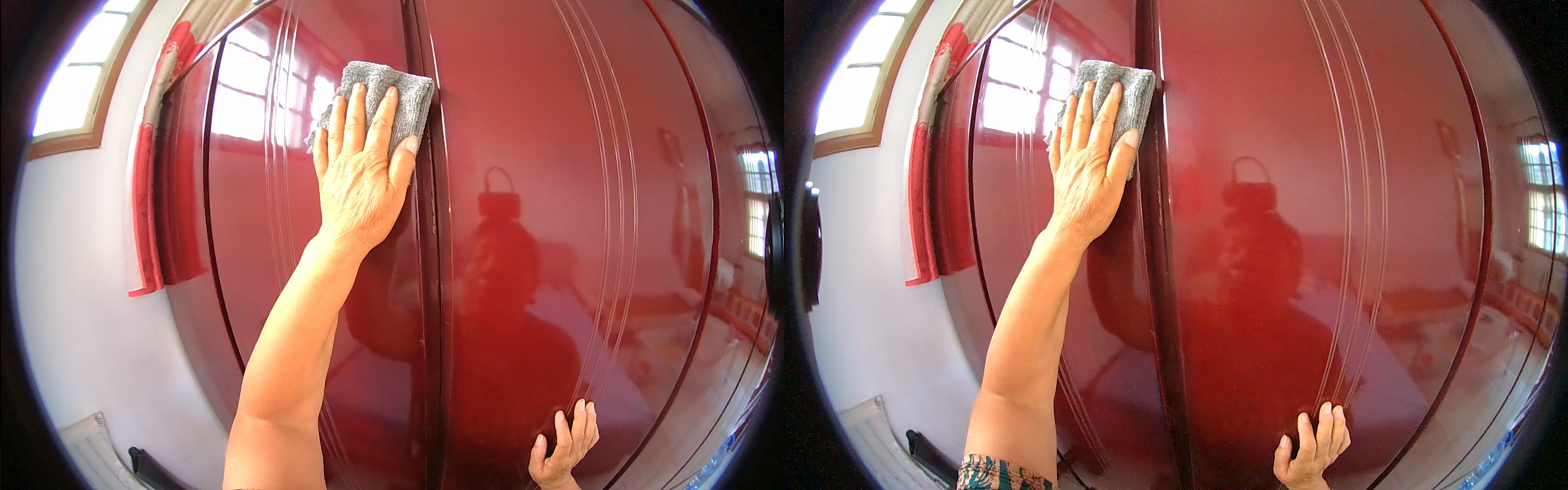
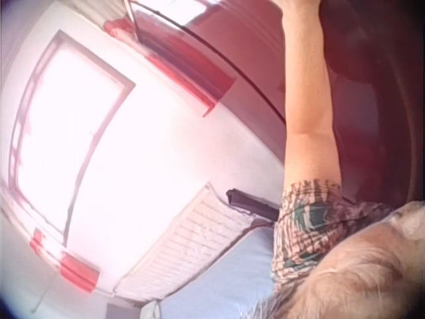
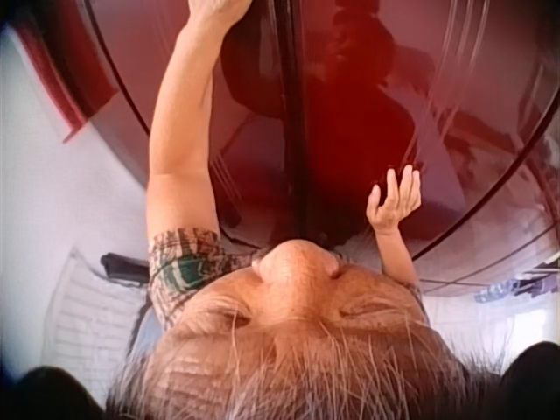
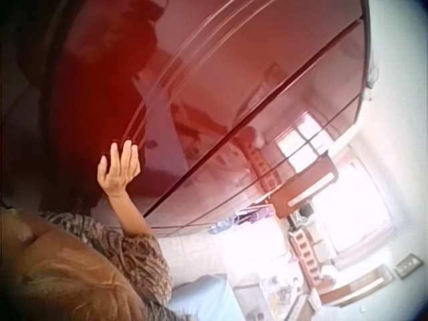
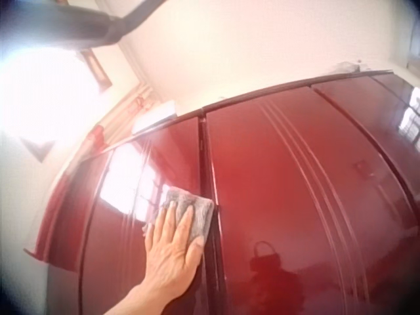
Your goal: The person wipes the surface of a red wardrobe with a cloth.
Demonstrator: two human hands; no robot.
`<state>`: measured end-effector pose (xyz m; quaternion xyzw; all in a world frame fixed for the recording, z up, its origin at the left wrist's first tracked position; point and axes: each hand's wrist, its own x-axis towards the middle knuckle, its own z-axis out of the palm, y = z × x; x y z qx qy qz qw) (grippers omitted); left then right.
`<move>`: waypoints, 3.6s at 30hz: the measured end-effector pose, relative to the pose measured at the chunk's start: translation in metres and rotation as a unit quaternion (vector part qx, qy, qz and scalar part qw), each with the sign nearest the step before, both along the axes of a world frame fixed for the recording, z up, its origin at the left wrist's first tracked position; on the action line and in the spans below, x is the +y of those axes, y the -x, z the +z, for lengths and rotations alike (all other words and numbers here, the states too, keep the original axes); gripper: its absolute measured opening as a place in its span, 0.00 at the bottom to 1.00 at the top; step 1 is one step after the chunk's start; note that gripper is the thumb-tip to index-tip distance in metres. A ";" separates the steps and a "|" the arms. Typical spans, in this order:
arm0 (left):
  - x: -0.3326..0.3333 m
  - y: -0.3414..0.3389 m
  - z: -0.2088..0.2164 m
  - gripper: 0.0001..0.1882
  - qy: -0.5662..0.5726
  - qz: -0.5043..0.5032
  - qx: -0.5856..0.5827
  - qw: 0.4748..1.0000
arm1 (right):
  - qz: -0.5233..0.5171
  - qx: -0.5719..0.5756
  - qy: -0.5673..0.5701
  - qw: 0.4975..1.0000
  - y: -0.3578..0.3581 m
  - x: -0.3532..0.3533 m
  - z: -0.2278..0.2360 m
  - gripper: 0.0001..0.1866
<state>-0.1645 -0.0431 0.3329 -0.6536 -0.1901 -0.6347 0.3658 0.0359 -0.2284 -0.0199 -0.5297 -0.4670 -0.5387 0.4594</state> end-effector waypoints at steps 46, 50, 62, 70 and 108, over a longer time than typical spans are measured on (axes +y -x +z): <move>-0.042 0.074 -0.491 0.32 0.408 -0.050 -0.182 0.893 | -0.092 -0.099 0.024 0.991 -0.026 0.000 0.009 0.22; -0.053 0.098 -0.502 0.27 0.465 -0.069 -0.215 0.856 | -0.073 -0.116 0.011 0.990 -0.023 0.004 0.012 0.21; -0.157 0.177 -0.508 0.18 0.679 -0.486 -0.464 0.295 | 0.446 0.251 0.603 0.612 0.146 0.009 -0.068 0.30; -0.212 0.211 -0.526 0.24 0.707 -0.469 -0.519 0.101 | 0.456 0.709 0.536 -0.038 0.224 0.007 -0.177 0.27; -0.456 0.431 -0.741 0.21 0.741 0.076 -0.649 0.155 | 0.104 -0.463 0.634 0.611 0.266 0.166 -0.183 0.36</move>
